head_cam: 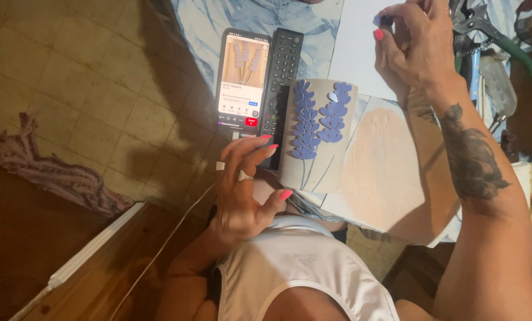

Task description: Decorating a white cylinder by gluing small blue flower cutouts onto its surface.

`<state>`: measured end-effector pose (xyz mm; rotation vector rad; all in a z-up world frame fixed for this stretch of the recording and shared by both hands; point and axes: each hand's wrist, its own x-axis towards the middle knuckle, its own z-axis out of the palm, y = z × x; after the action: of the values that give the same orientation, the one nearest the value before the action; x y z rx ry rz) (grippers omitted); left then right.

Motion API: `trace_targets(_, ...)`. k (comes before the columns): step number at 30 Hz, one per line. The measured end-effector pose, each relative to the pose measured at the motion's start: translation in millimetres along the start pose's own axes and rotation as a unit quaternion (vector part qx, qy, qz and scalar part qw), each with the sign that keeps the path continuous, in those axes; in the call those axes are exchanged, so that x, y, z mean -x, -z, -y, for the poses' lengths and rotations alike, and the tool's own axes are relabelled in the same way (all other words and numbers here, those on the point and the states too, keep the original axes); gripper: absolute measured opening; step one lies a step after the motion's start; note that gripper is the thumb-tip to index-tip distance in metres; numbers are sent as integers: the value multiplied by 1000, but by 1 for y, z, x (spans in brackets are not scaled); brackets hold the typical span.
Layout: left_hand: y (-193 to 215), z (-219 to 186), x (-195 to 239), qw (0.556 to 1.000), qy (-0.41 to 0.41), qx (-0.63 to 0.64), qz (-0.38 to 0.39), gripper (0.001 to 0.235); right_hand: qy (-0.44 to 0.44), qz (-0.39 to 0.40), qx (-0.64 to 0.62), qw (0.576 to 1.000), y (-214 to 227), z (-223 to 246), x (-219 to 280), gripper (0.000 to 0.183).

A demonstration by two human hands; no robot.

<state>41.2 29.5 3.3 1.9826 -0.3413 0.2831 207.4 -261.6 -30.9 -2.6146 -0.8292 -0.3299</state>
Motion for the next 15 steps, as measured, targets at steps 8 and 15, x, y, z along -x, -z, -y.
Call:
trace_targets(8, 1, 1, -1, 1000, 6, 9, -4, 47, -28, 19, 45, 998, -12, -21, 11, 15)
trace_targets(15, 6, -9, 1, 999, -4, 23, -25, 49, 6, 1, 161, 987, -6, -35, 29, 17)
